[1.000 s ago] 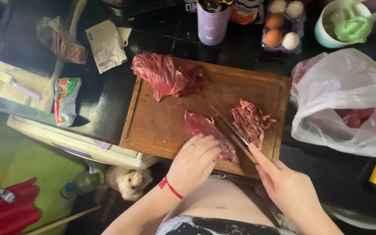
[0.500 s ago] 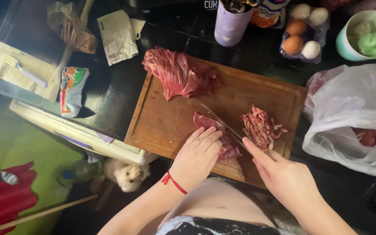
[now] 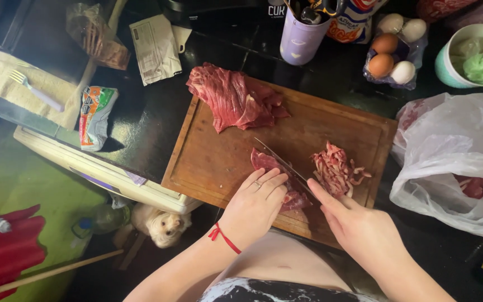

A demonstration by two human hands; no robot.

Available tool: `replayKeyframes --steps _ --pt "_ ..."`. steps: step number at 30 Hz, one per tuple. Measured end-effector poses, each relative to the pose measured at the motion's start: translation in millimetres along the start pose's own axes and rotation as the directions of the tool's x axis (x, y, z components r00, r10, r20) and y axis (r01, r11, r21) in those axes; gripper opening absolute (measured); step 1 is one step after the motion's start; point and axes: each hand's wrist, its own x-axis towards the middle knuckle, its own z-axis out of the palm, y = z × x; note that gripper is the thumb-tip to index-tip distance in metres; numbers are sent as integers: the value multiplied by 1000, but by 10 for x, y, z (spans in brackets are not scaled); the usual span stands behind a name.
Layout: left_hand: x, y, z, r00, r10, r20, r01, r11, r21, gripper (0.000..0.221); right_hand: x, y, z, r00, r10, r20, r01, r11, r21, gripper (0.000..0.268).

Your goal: Slicing raw meat into thin strips on a wooden cutting board using a kitchen knife.

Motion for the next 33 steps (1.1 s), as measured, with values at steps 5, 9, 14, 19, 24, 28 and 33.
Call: replayKeyframes --steps 5,9,14,19,24,28,33 --pt "17 28 -26 1000 12 -18 -12 1000 5 21 180 -90 97 998 -28 -57 23 996 -82 67" --pt "10 49 -2 1000 -18 10 17 999 31 18 -24 -27 -3 997 -36 -63 29 994 -107 71" --pt "-71 25 -42 1000 -20 -6 19 996 -92 13 -494 136 -61 991 102 81 -103 995 7 68" --pt "-182 163 -274 985 -40 167 98 932 -350 12 -477 74 -76 944 255 210 -291 943 161 72" --pt "-173 228 -558 985 -49 164 104 933 -345 14 -424 -19 -32 970 203 136 -224 961 160 68" --pt "-265 231 -620 966 -61 250 151 920 -361 11 -464 -16 -45 945 290 149 -298 954 34 71" --pt "-329 192 -574 954 -85 288 182 927 -327 15 -619 49 -115 906 359 224 -389 916 103 71"
